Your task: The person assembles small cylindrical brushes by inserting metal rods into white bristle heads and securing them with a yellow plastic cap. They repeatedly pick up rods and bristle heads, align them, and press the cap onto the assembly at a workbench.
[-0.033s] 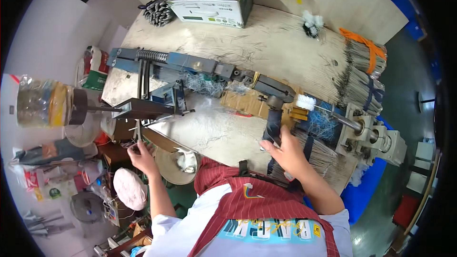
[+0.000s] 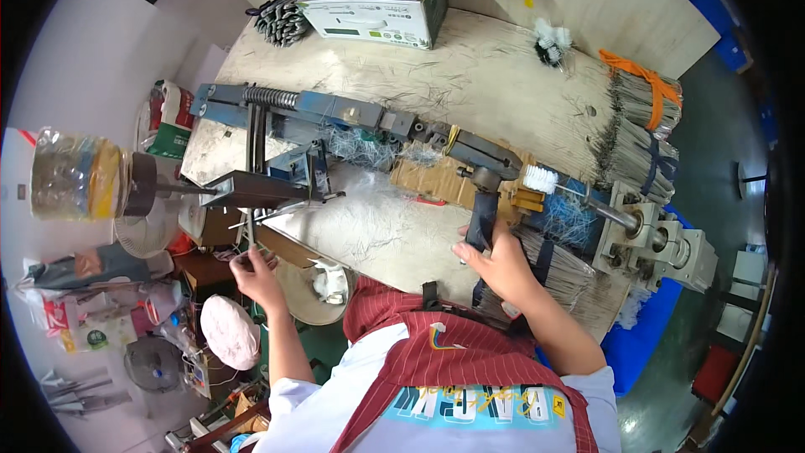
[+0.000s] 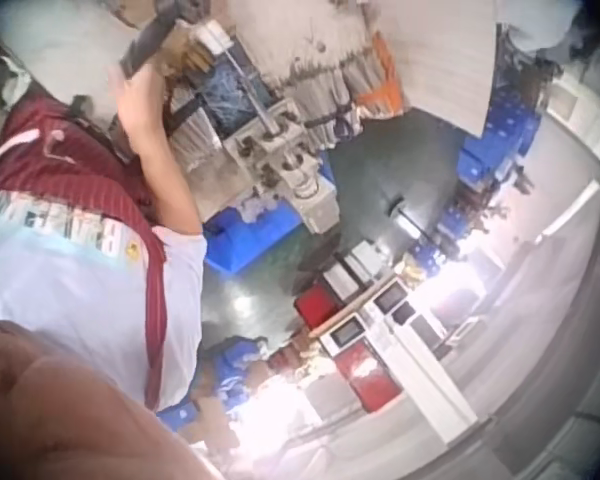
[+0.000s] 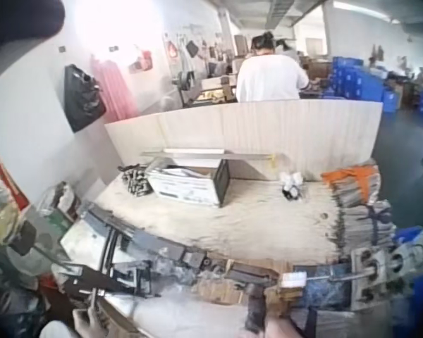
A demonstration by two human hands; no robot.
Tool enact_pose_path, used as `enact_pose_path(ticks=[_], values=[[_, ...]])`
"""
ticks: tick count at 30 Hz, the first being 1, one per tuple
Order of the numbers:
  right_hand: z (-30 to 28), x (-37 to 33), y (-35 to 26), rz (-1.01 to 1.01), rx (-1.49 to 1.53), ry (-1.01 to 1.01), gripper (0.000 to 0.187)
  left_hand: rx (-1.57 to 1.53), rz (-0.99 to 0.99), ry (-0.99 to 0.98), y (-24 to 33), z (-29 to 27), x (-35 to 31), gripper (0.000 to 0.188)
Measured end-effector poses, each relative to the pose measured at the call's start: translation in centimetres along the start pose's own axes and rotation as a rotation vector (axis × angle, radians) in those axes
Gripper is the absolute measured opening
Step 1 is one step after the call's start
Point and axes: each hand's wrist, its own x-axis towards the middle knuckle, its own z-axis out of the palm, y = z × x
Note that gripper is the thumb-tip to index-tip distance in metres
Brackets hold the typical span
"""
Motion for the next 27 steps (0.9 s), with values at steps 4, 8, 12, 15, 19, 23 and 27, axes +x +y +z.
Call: enact_pose_path(ticks=[4, 8, 12, 15, 19, 23, 27], values=[[0.9, 0.0, -0.9, 0.095, 0.239, 0.027, 0.038, -0.039, -0.014, -0.191, 2.8, 2.2, -4.1, 0.016], [-0.8, -2.6, -0.9, 0.089, 0.001, 0.134, 0.042, 0.022, -0.328, -0.355, 6.1, 1.0, -5.9, 0.014], [-5.0, -6.7, -6.6, -0.196, 0.435, 0.041, 0.041, -0.003, 0.010, -0.614, 9.9, 5.5, -10.2, 0.018], [-8.4, -4.1, -7.1, -0.410, -0.163, 0.116, 0.039, 0.082, 0.990, -0.971, 16.8, 10.7, -12.4, 0.044], [-11.3, -0.8, -6.1, -0.452, -1.019, 0.503, 0.025, -0.055, 1.483, -0.805, 19.6, 13.9, -11.9, 0.041], [-13.4, 0.8, -4.6, -0.357, -1.077, 0.211, 0.013, -0.121, 0.860, -0.658, 16.3, 13.8, -9.9, 0.017], [-14.6, 5.8, -3.2, -0.320, -1.095, 0.137, 0.010, -0.508, -0.218, -0.815, 11.3, 14.2, -9.7, 0.014]])
